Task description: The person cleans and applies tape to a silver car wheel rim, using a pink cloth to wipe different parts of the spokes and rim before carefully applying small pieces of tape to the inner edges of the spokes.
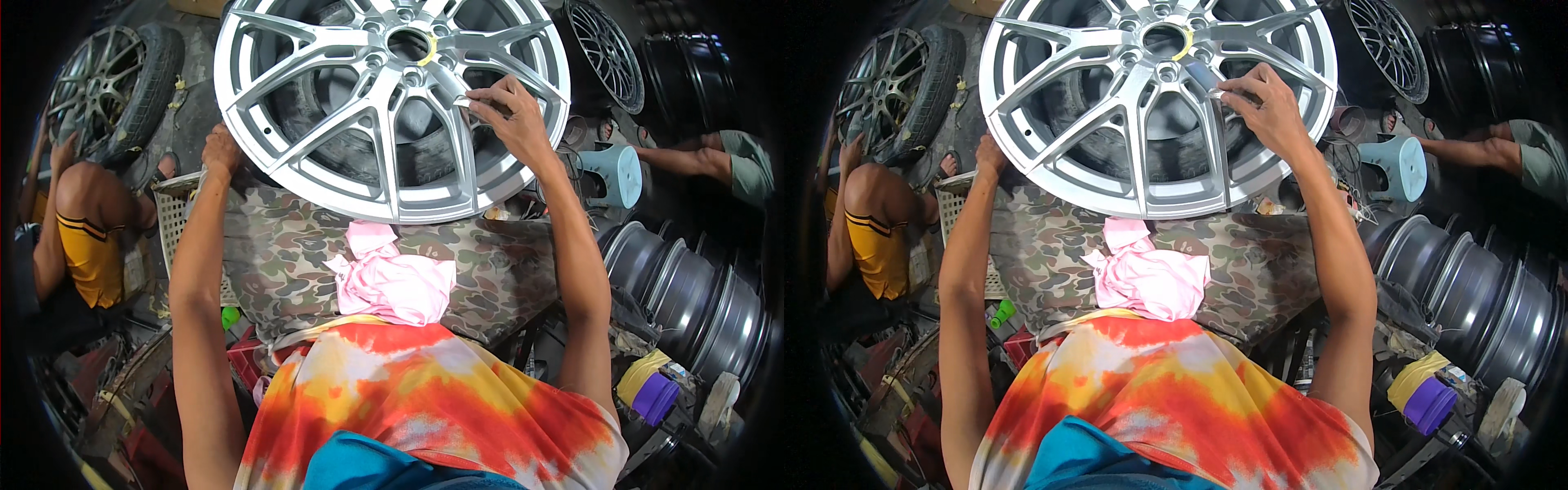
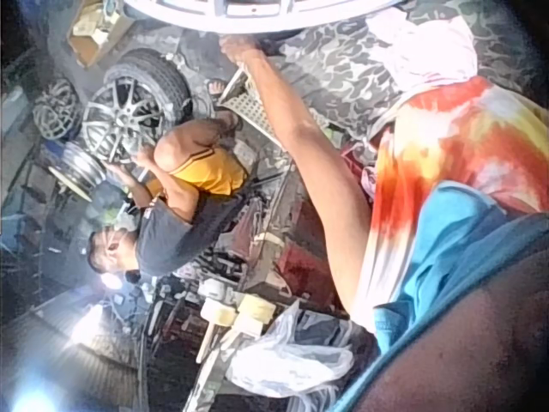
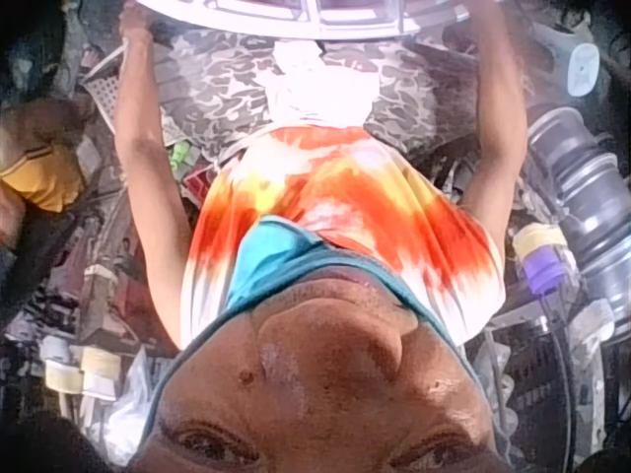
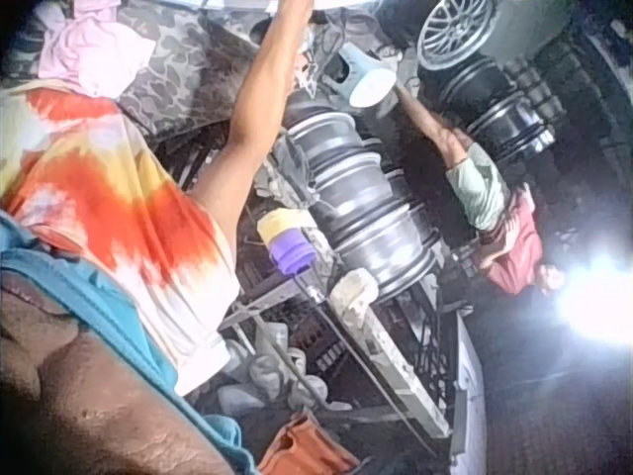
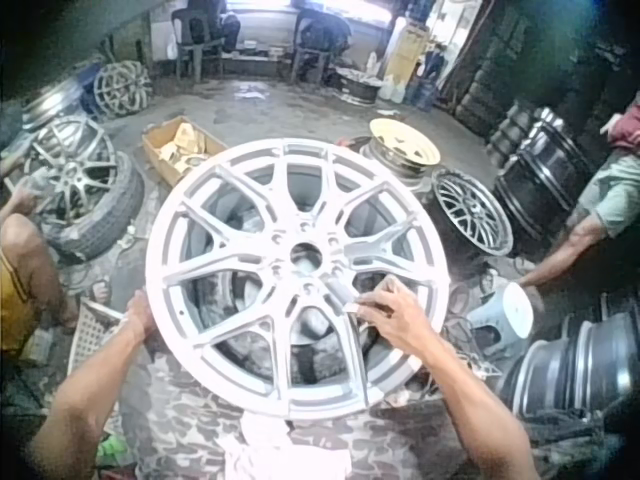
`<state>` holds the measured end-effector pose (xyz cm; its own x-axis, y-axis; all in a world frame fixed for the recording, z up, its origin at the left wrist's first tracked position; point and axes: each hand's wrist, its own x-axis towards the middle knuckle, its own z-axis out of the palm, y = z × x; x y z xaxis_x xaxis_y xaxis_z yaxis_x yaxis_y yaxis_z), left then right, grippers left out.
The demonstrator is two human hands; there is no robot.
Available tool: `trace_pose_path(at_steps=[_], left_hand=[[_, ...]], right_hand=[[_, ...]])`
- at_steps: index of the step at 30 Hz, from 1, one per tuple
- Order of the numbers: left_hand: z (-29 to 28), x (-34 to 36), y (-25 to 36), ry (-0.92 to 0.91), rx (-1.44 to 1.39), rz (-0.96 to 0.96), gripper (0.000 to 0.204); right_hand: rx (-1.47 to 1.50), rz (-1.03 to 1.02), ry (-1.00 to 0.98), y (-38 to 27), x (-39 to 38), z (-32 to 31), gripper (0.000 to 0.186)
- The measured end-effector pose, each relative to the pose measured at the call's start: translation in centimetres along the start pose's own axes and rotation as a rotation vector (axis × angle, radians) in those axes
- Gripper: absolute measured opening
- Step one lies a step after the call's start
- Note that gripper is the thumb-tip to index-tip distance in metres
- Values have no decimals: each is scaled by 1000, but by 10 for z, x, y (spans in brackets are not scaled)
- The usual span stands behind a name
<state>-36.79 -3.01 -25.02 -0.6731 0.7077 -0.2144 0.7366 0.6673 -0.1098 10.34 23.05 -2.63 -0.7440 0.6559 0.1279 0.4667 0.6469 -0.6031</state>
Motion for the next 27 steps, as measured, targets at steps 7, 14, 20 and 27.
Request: trace_pose_path(at_steps=[7,14,20,27], left_hand=[[4,-1,-8,36,56,85,39],[4,4,-5,-14,170,123,43],[26,16,-22,-19,94,95,53],[22,16,-10,-16,120,126,54]], right_hand=[[-62,7,-21,-3,-12,-2,21],[-43,39,-21,-16,-30,-6,21],[-11,-8,41,-14,-23,1,20],[-36,57,0,-16,-31,0,20]])
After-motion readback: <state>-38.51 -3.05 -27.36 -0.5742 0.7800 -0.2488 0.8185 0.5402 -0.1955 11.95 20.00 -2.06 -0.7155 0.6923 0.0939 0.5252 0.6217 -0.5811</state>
